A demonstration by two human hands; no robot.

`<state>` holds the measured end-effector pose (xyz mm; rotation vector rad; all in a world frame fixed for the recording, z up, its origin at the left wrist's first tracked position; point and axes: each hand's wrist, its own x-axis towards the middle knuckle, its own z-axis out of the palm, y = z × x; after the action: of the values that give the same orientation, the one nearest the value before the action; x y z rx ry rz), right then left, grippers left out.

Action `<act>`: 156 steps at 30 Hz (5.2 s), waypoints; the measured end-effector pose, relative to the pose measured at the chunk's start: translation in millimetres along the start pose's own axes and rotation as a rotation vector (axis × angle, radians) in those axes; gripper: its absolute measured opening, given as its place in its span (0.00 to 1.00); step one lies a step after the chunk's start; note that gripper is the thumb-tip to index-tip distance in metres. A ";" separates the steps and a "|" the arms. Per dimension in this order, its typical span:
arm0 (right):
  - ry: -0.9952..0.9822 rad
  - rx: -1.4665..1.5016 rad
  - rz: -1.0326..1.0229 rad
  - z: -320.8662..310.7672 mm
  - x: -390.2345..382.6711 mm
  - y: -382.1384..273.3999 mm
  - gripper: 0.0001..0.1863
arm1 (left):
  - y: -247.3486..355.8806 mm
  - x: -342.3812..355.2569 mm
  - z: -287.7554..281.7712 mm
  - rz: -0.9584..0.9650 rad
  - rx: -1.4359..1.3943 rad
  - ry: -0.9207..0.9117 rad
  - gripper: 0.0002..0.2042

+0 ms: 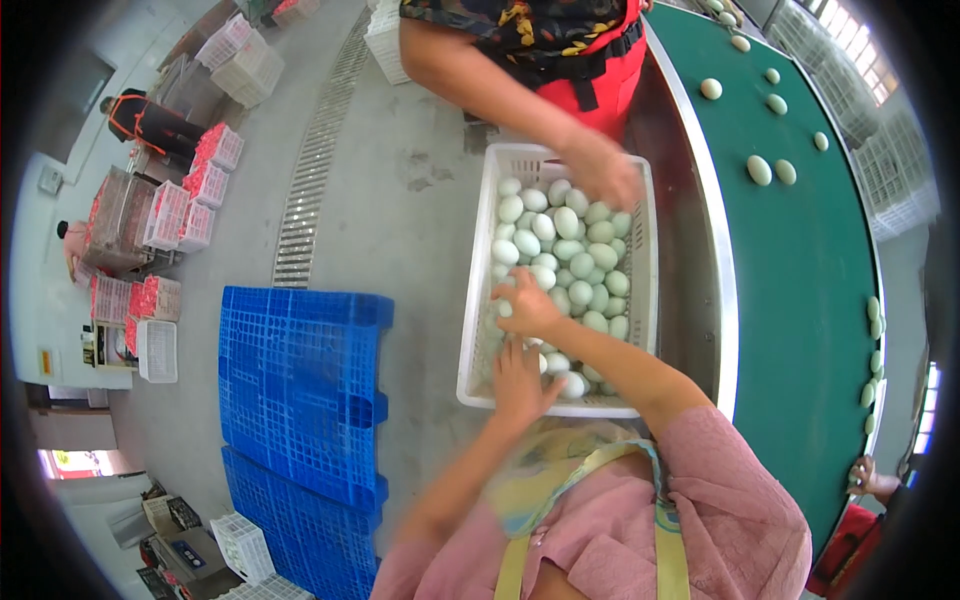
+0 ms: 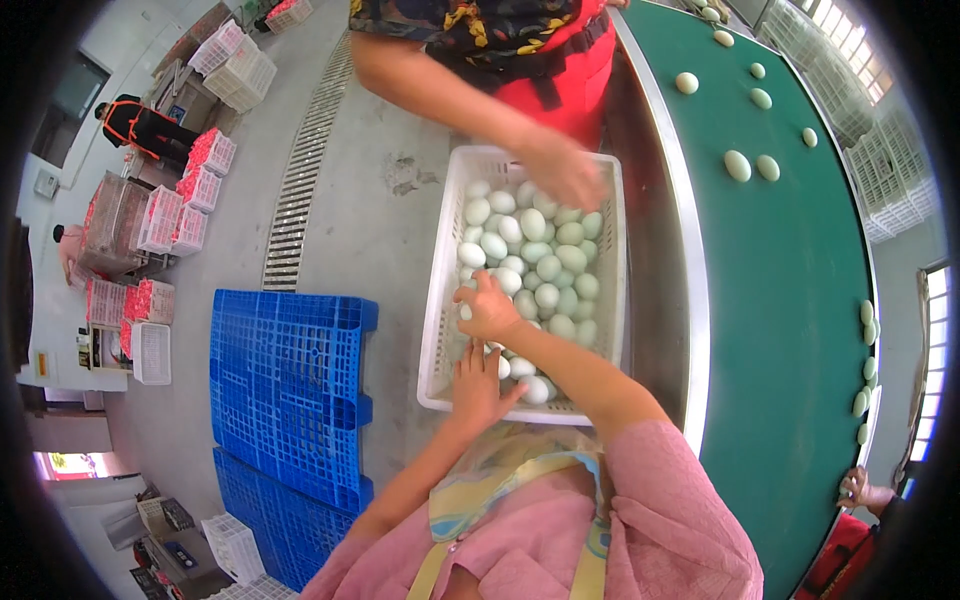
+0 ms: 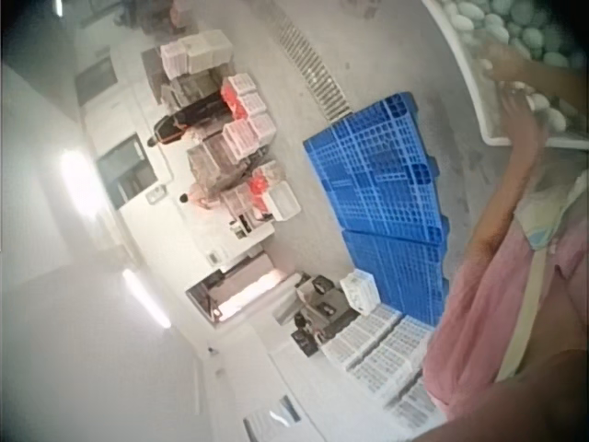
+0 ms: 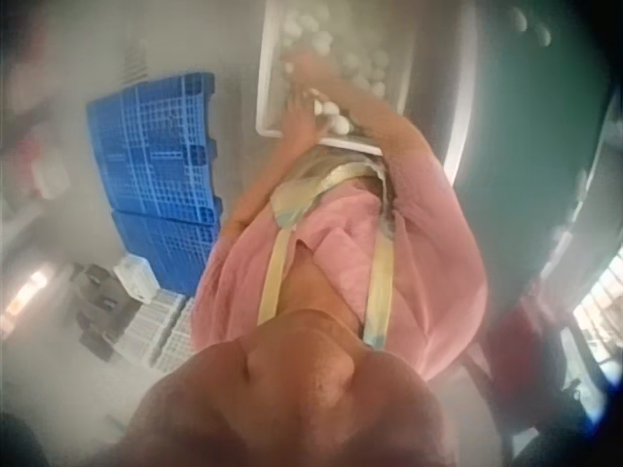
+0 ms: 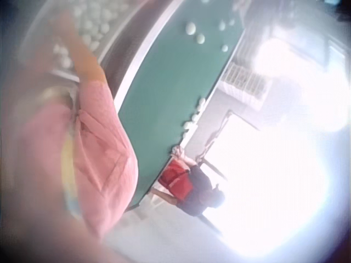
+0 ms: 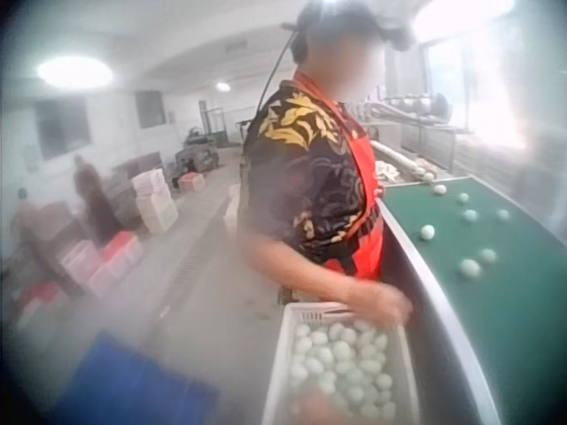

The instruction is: The person picks light green eggs from a white plastic basket and places them onto a moving green conveyor belt. They work alongside other staff members in a processing facility, continuously transferring eggs from the basket to the belt.

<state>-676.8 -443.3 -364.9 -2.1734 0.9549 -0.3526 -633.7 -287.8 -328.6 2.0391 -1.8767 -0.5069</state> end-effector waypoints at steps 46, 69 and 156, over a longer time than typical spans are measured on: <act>0.977 -0.224 0.736 -352.5 -149.4 228.2 0.39 | -31.5 -14.2 36.6 0.083 0.094 0.265 0.12; 0.466 -0.698 0.683 -401.7 -44.2 207.7 0.31 | 14.5 19.7 -37.9 0.050 0.015 0.336 0.11; -0.206 -0.214 0.271 -75.8 -150.4 82.2 0.55 | 4.5 112.9 78.4 0.408 0.327 -0.007 0.42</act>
<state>-861.3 -410.9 -364.9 -2.1791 1.1934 0.1061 -666.0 -400.4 -400.6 1.7498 -2.4261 -0.1057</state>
